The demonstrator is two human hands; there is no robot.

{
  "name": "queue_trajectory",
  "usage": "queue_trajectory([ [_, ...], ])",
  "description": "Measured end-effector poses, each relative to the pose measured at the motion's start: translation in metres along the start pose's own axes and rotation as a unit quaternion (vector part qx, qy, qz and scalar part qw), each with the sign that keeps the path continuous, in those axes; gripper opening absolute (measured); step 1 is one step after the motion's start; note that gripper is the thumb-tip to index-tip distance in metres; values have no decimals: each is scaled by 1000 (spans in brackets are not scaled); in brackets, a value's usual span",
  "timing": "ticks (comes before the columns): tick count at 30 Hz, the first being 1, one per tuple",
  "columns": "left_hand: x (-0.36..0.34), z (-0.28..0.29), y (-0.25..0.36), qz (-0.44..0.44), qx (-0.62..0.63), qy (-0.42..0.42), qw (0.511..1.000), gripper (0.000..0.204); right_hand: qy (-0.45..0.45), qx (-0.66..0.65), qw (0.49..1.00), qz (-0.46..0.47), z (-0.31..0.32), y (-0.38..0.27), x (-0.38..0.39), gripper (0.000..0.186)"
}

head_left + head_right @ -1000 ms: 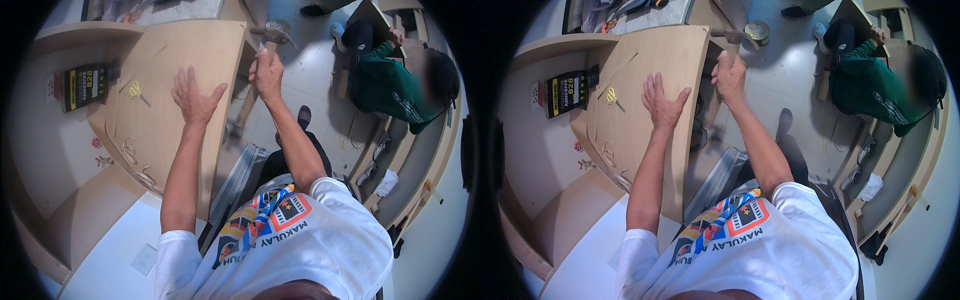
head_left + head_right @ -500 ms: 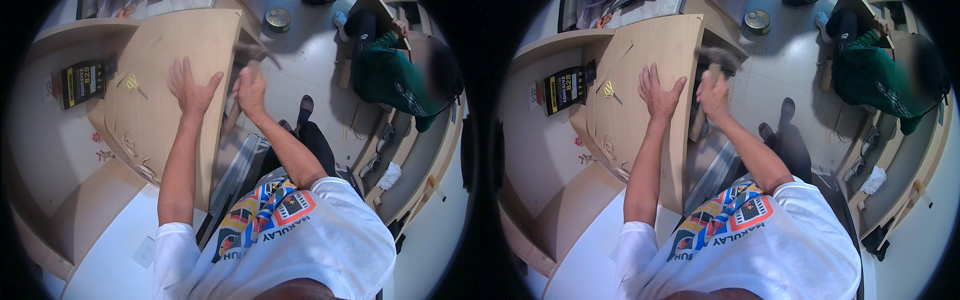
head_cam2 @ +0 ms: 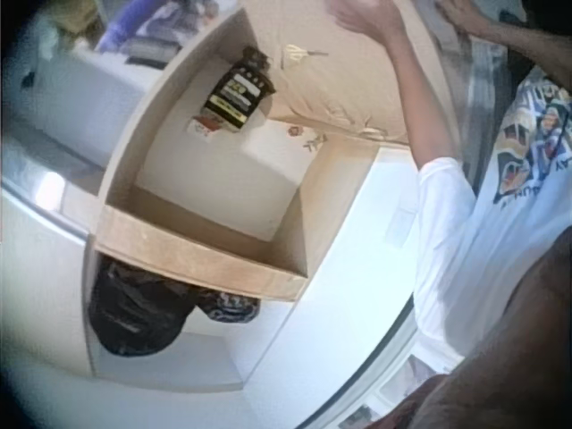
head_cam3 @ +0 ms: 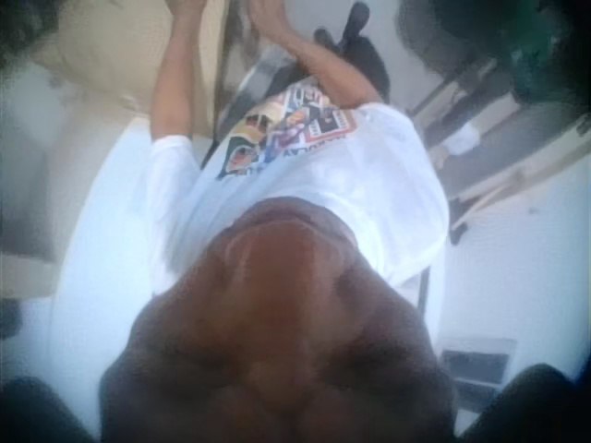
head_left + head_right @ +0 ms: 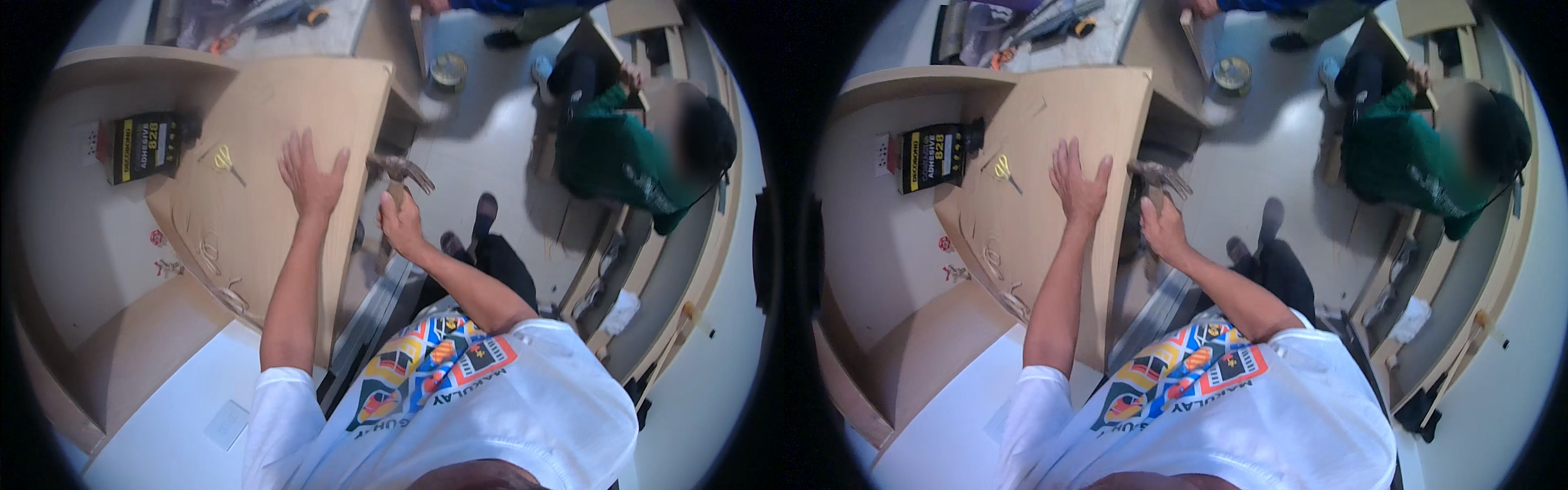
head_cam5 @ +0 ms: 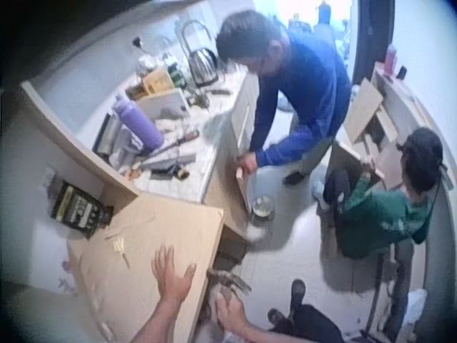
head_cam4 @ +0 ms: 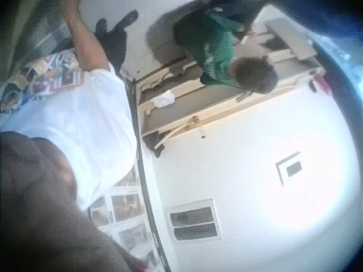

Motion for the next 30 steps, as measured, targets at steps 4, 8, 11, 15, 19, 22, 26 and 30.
queue_trajectory([
  [4,-2,-1,-8,11,11,8,1000,87,-34,169,980,101,33,-61,-40,33],
  [8,3,1,-14,28,9,15,999,86,-23,332,920,209,49,-153,-97,32],
  [11,2,3,-6,19,18,15,1000,85,-23,394,838,376,41,-207,-137,39],
  [15,-1,7,-1,33,15,5,999,84,-93,465,798,372,-5,-241,-215,42],
  [19,-2,10,-6,58,45,-9,997,84,-186,516,732,404,-80,-261,-292,37],
  [22,-1,13,-6,62,56,-9,996,85,-236,541,685,427,-143,-274,-336,38],
  [26,-3,10,-3,65,74,-19,995,85,-321,507,653,464,-218,-280,-391,37],
  [30,-1,9,-8,88,89,-45,991,85,-372,465,679,430,-263,-272,-418,34],
])
Point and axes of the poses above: each hand's wrist, its own x-axis away from the middle knuckle, its own z-axis out of the back of the hand, y = z × x, the point moved 8 cm from there along -x, towards the middle knuckle, and after that the axes turned 4 degrees about y, right-handed, at the moved point
